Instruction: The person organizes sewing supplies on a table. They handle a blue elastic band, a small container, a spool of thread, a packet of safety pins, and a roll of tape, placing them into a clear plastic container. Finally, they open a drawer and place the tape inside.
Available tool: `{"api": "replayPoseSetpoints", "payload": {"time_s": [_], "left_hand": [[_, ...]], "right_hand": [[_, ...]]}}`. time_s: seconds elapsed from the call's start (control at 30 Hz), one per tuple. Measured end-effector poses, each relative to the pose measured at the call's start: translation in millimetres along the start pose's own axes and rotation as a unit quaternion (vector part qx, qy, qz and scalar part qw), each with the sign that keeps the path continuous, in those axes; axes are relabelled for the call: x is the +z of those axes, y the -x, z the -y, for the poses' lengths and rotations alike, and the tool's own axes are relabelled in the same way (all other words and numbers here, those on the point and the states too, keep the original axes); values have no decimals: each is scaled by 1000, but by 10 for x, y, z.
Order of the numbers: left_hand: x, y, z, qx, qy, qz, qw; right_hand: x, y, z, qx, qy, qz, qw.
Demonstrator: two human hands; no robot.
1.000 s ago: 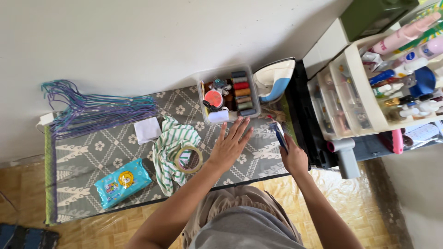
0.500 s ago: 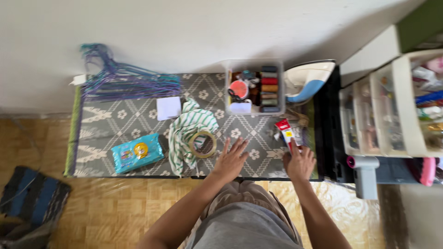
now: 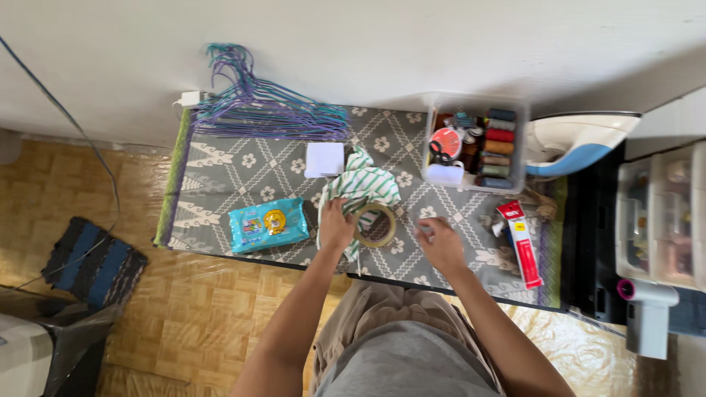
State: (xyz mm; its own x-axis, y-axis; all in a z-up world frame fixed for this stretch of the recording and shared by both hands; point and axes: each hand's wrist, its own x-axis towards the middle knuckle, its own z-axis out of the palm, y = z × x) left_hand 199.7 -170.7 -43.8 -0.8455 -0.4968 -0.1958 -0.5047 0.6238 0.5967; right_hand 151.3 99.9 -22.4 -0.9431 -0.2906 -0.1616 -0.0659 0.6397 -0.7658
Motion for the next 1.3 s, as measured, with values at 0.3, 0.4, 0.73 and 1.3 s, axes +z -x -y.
{"api": "replayPoseSetpoints", "payload": {"time_s": [0.3,0.4,0.73,1.3], "left_hand": [[-273,79,122,75,-33,-46,996],[-323,164,53,106,-70,-35,991],[-153,489,-704,11,359,279,891],[-161,762,-1680,-2,435,301,849]], "right_hand": [[901,-390,-89,6,32,12,999],[826,-379,-157,86,12,31,996],[231,183,-74,245,-359,-57,899],[-656,624,774,127,-487,-131,854]]}}
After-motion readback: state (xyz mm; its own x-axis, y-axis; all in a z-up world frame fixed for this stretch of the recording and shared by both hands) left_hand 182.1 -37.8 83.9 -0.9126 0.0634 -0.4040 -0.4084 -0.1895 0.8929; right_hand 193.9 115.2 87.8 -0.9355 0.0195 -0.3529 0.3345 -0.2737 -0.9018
